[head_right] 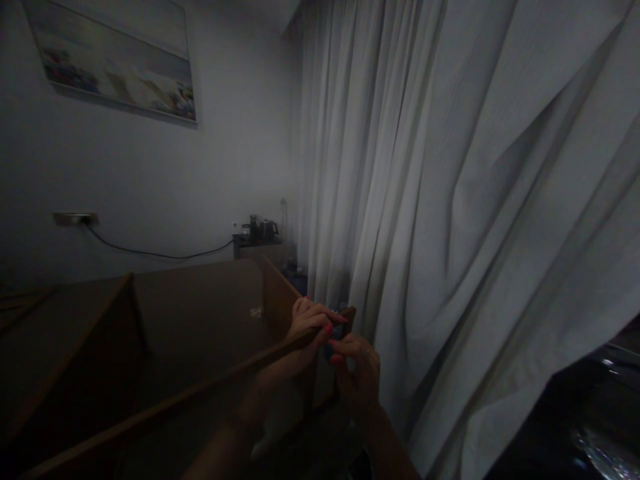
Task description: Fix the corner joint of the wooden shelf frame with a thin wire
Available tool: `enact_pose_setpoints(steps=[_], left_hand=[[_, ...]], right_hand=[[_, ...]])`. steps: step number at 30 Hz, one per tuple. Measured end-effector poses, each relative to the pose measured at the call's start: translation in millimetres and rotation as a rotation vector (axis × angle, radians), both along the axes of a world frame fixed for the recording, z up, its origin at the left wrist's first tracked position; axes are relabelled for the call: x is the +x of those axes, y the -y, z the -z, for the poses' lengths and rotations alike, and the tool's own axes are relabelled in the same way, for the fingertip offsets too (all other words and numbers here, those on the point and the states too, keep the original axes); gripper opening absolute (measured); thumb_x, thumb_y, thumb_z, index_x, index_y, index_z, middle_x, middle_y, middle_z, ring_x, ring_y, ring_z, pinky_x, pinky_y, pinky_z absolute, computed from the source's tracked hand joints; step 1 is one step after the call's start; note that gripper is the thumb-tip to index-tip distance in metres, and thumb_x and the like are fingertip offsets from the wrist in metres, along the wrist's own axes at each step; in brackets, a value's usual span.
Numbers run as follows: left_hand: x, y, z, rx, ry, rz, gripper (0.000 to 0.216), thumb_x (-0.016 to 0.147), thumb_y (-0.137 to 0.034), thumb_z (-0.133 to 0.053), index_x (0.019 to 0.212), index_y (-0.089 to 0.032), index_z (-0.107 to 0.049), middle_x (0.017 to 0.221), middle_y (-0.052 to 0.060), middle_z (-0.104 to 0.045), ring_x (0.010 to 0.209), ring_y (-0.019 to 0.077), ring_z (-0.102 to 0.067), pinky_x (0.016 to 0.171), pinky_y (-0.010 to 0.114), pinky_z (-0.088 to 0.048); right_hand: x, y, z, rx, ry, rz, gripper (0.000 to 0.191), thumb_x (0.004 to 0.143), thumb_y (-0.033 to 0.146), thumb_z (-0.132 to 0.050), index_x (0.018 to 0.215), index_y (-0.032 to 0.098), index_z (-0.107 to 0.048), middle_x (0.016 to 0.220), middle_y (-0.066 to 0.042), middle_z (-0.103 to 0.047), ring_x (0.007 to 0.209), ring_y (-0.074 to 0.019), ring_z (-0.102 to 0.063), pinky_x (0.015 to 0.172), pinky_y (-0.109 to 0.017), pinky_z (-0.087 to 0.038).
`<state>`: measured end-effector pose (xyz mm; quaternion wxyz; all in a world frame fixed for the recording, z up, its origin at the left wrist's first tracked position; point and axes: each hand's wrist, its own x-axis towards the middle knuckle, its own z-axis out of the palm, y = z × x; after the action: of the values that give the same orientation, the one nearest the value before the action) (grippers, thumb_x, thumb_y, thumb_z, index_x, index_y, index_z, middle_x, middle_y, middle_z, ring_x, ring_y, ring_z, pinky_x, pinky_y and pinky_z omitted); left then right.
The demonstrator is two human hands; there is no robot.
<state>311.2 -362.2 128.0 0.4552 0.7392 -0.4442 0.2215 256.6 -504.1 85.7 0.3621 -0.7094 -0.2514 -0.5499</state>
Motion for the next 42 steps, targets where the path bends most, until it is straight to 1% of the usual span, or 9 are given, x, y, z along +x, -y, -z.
enact_pose_setpoints(steps=[5, 8, 13, 18, 24, 28, 33, 37, 42], left_hand=[[0.6, 1.0, 0.4, 0.031, 0.021, -0.026, 0.034, 0.099, -0.034, -0.041, 0.081, -0.025, -0.068, 0.103, -0.001, -0.075, 0.1, 0.0193, -0.056, 0.11, 0.043, -0.028], [0.7, 1.2, 0.7, 0.047, 0.033, -0.042, 0.032, 0.098, -0.032, -0.043, 0.079, -0.025, -0.068, 0.104, -0.002, -0.075, 0.102, 0.0194, -0.056, 0.111, 0.044, -0.027], [-1.4, 0.0, -0.3, 0.051, 0.029, -0.056, 0.033, 0.099, -0.031, -0.042, 0.076, -0.025, -0.065, 0.106, -0.003, -0.075, 0.102, 0.0193, -0.055, 0.112, 0.044, -0.026], [-4.1, -1.6, -3.6, 0.06, 0.034, -0.052, 0.032, 0.098, -0.031, -0.042, 0.076, -0.025, -0.065, 0.105, -0.003, -0.075, 0.101, 0.0188, -0.055, 0.112, 0.043, -0.027], [-7.4, -2.6, -5.0, 0.038, 0.034, -0.049, 0.026, 0.096, -0.027, -0.045, 0.077, -0.024, -0.063, 0.104, -0.002, -0.075, 0.1, 0.0184, -0.057, 0.113, 0.043, -0.027], [-11.5, -3.6, -7.0, 0.068, 0.033, -0.07, 0.026, 0.096, -0.022, -0.042, 0.083, -0.025, -0.063, 0.109, -0.003, -0.074, 0.103, 0.0187, -0.055, 0.114, 0.043, -0.026], [-11.1, -4.2, -7.3, 0.075, 0.061, -0.072, 0.021, 0.094, -0.02, -0.047, 0.08, -0.024, -0.062, 0.112, -0.004, -0.074, 0.104, 0.0184, -0.055, 0.114, 0.042, -0.026], [-7.6, -4.0, -5.8, 0.068, 0.048, -0.047, 0.015, 0.09, -0.021, -0.053, 0.078, -0.023, -0.062, 0.109, -0.002, -0.075, 0.101, 0.0194, -0.056, 0.111, 0.042, -0.028], [-11.4, -7.3, -8.3, 0.055, 0.045, -0.025, 0.016, 0.091, -0.023, -0.05, 0.079, -0.024, -0.06, 0.11, -0.002, -0.074, 0.102, 0.0191, -0.056, 0.112, 0.042, -0.027]], right_hand=[[-7.0, -6.1, -7.1, 0.002, 0.019, 0.127, 0.024, 0.098, 0.038, -0.052, 0.087, 0.023, -0.068, 0.072, -0.001, -0.07, 0.067, -0.0148, -0.069, 0.061, -0.024, -0.054], [-9.9, -9.1, -9.1, 0.014, 0.013, 0.158, 0.024, 0.098, 0.037, -0.053, 0.086, 0.023, -0.068, 0.069, 0.001, -0.068, 0.062, -0.0127, -0.066, 0.058, -0.021, -0.052], [-10.7, -13.2, -5.8, 0.087, -0.013, 0.157, 0.022, 0.096, 0.033, -0.055, 0.08, 0.022, -0.066, 0.067, 0.001, -0.068, 0.058, -0.0125, -0.064, 0.054, -0.021, -0.05], [-10.0, -21.4, -2.3, 0.194, -0.041, 0.169, 0.029, 0.096, 0.037, -0.054, 0.073, 0.021, -0.063, 0.062, 0.0, -0.065, 0.053, -0.0136, -0.061, 0.049, -0.023, -0.047], [-6.3, -29.8, 5.4, 0.298, -0.057, 0.168, 0.03, 0.096, 0.04, -0.055, 0.076, 0.02, -0.065, 0.06, 0.002, -0.062, 0.051, -0.0128, -0.057, 0.048, -0.022, -0.044], [-5.4, -32.6, 9.2, 0.348, -0.063, 0.176, 0.029, 0.096, 0.039, -0.056, 0.075, 0.02, -0.063, 0.06, 0.003, -0.059, 0.051, -0.0116, -0.055, 0.047, -0.021, -0.043], [-6.3, -35.4, 6.0, 0.384, -0.066, 0.181, 0.03, 0.096, 0.038, -0.056, 0.072, 0.02, -0.059, 0.059, 0.004, -0.055, 0.051, -0.0105, -0.051, 0.047, -0.02, -0.041], [-5.5, -35.7, 6.3, 0.4, -0.089, 0.19, 0.034, 0.095, 0.041, -0.056, 0.068, 0.021, -0.055, 0.057, 0.005, -0.051, 0.049, -0.0103, -0.047, 0.045, -0.021, -0.037], [-5.9, -37.9, 6.8, 0.432, -0.104, 0.206, 0.036, 0.096, 0.042, -0.056, 0.066, 0.021, -0.051, 0.055, 0.006, -0.049, 0.048, -0.0096, -0.045, 0.045, -0.021, -0.037]])
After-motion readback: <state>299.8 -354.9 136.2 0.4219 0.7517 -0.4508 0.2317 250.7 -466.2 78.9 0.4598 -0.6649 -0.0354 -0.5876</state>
